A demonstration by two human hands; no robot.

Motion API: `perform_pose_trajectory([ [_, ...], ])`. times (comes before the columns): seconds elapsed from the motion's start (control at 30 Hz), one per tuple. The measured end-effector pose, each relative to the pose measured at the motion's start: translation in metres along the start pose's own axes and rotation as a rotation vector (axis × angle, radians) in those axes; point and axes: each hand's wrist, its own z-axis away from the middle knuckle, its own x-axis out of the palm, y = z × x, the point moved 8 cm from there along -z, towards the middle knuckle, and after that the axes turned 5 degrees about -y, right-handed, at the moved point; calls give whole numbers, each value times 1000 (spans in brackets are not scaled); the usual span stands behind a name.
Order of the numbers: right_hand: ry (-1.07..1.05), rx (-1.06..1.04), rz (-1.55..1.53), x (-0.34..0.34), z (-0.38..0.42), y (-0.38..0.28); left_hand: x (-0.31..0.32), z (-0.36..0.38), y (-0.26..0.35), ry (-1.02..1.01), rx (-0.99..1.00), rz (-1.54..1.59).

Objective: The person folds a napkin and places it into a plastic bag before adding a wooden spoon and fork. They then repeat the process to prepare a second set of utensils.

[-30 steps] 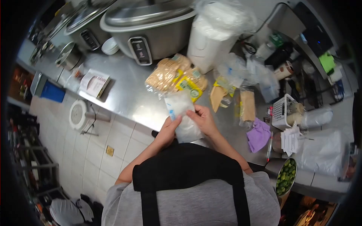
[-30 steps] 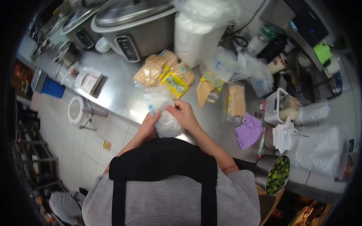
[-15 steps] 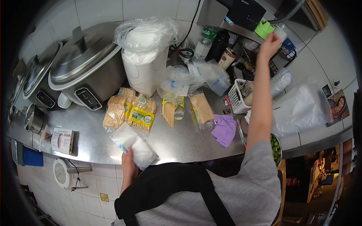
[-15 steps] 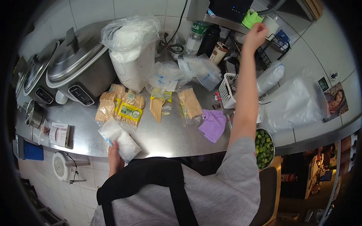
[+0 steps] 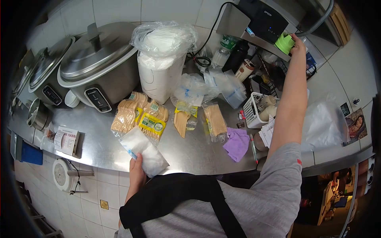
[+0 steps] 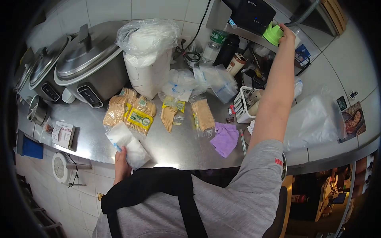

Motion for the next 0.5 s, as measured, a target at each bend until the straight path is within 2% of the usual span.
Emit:
perform_pose_trajectory([
  [0.03, 96, -196, -198, -1, -12, -4, 3, 1, 3, 5, -1, -3],
  [0.07, 287, -259, -441, -6, 28, -12, 4, 2, 4, 10, -7, -7],
  [0.1, 283, -253, -444, -4, 36, -7, 2, 2, 3, 16, -3, -8],
  [0.17, 292, -529, -340, -11, 54, -18, -3, 2, 0, 28, 4, -24],
  [0.23, 304, -567, -323, -16, 61, -6, -4, 1, -4, 27, -12, -27],
  [0.33, 325, -637, -143, -23, 61, 4, -1, 0, -5, 28, -26, -18],
  [0.4, 409, -865, 432, -29, 56, -8, -1, 1, -2, 57, -25, -10],
  [0.47, 375, -855, 661, -42, 36, -13, -2, -1, -5, 59, -57, -2],
  [0.5, 397, -874, 744, -37, 62, -25, -2, -4, -6, 35, -68, 8],
])
